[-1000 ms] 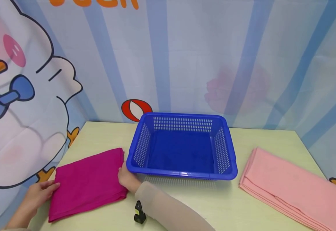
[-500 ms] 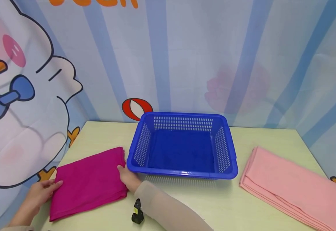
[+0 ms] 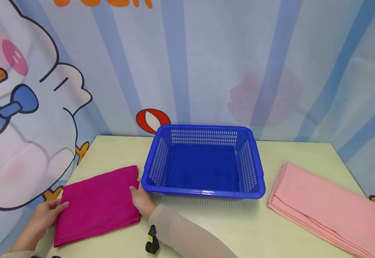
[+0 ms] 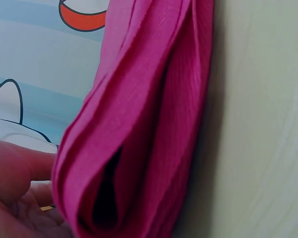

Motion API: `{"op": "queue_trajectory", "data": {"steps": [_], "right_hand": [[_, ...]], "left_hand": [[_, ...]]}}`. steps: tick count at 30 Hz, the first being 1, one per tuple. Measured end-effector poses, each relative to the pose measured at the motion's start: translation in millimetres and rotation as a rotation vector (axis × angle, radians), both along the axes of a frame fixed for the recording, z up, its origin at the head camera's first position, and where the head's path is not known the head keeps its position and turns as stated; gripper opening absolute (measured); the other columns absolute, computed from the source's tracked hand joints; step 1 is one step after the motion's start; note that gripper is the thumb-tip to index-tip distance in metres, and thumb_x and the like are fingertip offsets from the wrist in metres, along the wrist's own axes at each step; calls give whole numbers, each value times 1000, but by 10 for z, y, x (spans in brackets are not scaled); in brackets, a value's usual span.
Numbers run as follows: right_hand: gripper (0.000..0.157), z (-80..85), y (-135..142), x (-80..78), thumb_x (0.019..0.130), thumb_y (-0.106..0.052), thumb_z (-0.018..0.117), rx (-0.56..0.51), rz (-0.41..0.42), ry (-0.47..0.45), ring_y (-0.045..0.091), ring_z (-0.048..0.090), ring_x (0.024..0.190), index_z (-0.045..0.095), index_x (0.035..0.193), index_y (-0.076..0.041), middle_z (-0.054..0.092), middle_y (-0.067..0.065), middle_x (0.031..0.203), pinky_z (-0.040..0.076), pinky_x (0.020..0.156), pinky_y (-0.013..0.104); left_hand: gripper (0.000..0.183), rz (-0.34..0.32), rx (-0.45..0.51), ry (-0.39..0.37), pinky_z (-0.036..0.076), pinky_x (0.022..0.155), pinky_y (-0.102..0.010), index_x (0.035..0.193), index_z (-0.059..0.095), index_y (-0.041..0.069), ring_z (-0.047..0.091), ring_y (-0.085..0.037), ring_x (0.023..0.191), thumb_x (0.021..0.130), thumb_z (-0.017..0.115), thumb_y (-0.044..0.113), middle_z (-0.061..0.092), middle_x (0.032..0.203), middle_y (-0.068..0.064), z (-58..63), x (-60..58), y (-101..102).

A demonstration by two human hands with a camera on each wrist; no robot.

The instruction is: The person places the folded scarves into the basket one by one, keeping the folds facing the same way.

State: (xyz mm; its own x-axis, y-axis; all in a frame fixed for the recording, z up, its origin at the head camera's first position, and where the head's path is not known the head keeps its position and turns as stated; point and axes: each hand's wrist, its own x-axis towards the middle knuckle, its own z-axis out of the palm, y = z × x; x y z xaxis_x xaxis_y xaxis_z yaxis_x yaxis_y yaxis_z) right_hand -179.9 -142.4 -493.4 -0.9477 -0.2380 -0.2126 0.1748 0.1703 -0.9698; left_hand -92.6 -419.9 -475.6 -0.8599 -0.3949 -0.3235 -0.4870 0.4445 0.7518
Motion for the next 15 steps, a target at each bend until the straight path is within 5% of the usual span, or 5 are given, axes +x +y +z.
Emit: {"op": "queue_trajectory", "data": {"steps": [5, 15], "right_hand": [[30, 20, -17, 20, 100, -5, 57, 41, -10, 61, 30, 57, 112, 53, 128, 4, 60, 16, 116, 48, 97, 45], [29, 84, -34, 70, 99, -2, 57, 62, -5, 138, 30, 58, 113, 55, 126, 7, 62, 17, 117, 49, 97, 43]], "left_hand": [[59, 11, 11, 17, 53, 60, -22, 140, 34, -23, 56, -7, 71, 104, 52, 21, 59, 96, -14, -5, 5, -9], [65, 16, 65, 37, 57, 64, -25, 142, 28, -23, 59, -3, 72, 105, 52, 24, 52, 118, -35, 44, 35, -46]]}}
